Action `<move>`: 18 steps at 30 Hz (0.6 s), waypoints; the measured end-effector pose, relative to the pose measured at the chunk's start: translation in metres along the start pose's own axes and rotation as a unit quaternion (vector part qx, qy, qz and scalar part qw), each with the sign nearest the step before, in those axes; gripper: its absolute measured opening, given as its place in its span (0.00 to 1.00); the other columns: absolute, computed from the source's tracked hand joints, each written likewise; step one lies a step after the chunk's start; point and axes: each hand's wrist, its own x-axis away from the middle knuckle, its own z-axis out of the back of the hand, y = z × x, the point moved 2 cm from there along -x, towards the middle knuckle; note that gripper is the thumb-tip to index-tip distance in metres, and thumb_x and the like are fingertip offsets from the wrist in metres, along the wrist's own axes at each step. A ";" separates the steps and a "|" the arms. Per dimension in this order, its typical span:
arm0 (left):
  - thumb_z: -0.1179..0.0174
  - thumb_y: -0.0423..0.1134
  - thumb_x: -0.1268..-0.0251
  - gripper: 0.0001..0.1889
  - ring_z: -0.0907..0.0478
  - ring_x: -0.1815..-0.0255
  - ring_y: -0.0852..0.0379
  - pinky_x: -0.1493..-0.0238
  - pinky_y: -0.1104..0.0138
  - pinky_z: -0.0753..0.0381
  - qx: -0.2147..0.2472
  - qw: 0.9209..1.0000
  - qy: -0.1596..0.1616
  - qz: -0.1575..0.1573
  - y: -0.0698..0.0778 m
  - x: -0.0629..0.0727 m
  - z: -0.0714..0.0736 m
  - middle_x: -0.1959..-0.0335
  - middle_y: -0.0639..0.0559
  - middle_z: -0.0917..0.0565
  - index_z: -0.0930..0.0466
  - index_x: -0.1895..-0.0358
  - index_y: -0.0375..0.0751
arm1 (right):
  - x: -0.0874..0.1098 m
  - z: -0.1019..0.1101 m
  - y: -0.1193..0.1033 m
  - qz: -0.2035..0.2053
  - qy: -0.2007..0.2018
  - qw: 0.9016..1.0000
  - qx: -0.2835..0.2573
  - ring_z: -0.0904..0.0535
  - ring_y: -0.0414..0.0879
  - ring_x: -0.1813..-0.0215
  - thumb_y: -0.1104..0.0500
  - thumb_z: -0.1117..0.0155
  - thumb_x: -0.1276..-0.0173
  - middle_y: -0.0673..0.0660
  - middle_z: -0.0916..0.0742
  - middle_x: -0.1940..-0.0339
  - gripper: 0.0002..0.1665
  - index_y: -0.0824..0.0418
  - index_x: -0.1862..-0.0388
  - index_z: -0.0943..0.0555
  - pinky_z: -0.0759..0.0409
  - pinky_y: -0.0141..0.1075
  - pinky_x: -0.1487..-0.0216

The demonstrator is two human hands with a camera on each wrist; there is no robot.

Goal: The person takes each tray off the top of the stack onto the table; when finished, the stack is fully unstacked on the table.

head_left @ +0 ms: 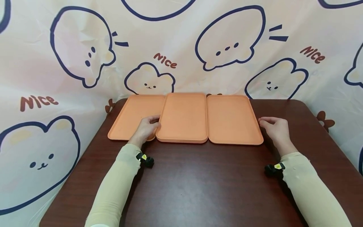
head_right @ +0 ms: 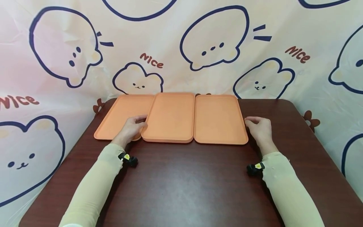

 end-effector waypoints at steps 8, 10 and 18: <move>0.43 0.35 0.18 0.29 0.20 0.44 0.58 0.48 0.70 0.21 -0.008 1.000 -0.002 0.016 -0.002 0.001 0.002 0.19 0.41 0.28 0.31 0.17 0.41 | 0.009 -0.018 -0.022 0.029 -0.025 0.996 -0.075 0.11 0.32 0.53 0.51 0.39 0.15 0.67 0.15 0.30 0.28 0.64 0.25 0.20 0.16 0.34 0.39; 0.43 0.35 0.18 0.29 0.22 0.63 0.63 0.63 0.72 0.24 -0.004 1.000 -0.006 0.016 -0.002 0.001 0.003 0.19 0.40 0.28 0.32 0.17 0.42 | 0.010 -0.024 -0.026 0.040 -0.033 0.993 -0.104 0.10 0.31 0.55 0.52 0.37 0.16 0.66 0.14 0.32 0.28 0.66 0.26 0.20 0.15 0.34 0.41; 0.43 0.35 0.18 0.30 0.40 0.88 0.65 0.79 0.71 0.33 0.023 1.000 -0.019 0.010 0.000 0.004 0.004 0.19 0.38 0.28 0.33 0.17 0.41 | 0.013 -0.052 -0.044 0.059 -0.070 0.985 -0.149 0.10 0.29 0.56 0.55 0.35 0.17 0.64 0.11 0.36 0.26 0.70 0.29 0.19 0.14 0.36 0.39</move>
